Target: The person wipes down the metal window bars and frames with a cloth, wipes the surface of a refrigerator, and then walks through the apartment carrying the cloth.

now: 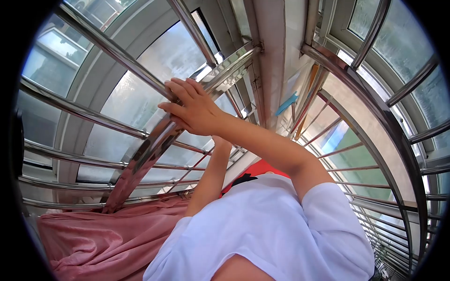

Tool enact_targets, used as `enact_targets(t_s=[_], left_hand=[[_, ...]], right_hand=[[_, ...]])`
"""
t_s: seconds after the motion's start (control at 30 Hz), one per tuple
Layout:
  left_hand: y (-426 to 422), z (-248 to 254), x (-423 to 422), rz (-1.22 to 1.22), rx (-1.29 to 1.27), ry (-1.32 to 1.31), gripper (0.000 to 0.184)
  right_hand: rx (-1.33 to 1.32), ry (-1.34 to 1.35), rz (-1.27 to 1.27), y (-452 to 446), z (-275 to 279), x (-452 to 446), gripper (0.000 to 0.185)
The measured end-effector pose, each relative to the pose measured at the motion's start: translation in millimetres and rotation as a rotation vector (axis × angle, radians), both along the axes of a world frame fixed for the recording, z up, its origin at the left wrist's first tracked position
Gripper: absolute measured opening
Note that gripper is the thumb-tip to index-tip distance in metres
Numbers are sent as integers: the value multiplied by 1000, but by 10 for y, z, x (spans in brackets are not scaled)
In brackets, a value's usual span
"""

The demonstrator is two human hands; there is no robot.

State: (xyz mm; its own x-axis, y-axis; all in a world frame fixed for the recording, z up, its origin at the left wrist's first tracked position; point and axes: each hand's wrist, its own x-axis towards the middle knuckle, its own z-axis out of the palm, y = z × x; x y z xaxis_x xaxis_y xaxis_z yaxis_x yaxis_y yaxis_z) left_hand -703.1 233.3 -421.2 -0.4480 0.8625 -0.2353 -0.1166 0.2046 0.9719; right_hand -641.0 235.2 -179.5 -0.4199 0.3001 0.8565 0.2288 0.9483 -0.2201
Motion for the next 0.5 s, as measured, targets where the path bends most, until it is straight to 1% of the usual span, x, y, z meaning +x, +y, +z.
enact_targets(t_s=[0.03,0.1,0.17,0.23,0.27,0.3,0.33,0.4,0.43,0.47,0.5], left_hand=[[-48,110,87,2,33,-166,59],[-217,323,237,-46,74,-383,61],[-392,494,286,-117,78,-511,64],[-495,565,271,-193,59,-480,67],[-513,573,278,-216,61,-414,68],[-518,535,309,-226,77,-270,70],[-530,496,343,-221,74,-269,70],[-545,441,393,-434,131,-19,72],[-626,816,491,-487,122,62,72],[-590,780,473,-488,122,66,72],[-532,720,447,-529,198,417,70]], right_hand=[[-35,17,22,-46,-109,68,45],[55,47,-6,-87,-495,317,48],[-144,22,-31,-228,-980,640,51],[-362,31,-216,-343,-1464,887,49],[-702,50,-176,-389,-1612,1018,48],[-1038,70,-131,-396,-1719,1103,47],[-1042,68,-126,-374,-1797,1128,47],[-1454,452,126,-286,-1958,1118,51],[-1409,567,116,-230,-2078,1043,50],[-1408,571,118,-159,-2123,1021,50],[-1448,676,174,-80,-2167,1010,44]])
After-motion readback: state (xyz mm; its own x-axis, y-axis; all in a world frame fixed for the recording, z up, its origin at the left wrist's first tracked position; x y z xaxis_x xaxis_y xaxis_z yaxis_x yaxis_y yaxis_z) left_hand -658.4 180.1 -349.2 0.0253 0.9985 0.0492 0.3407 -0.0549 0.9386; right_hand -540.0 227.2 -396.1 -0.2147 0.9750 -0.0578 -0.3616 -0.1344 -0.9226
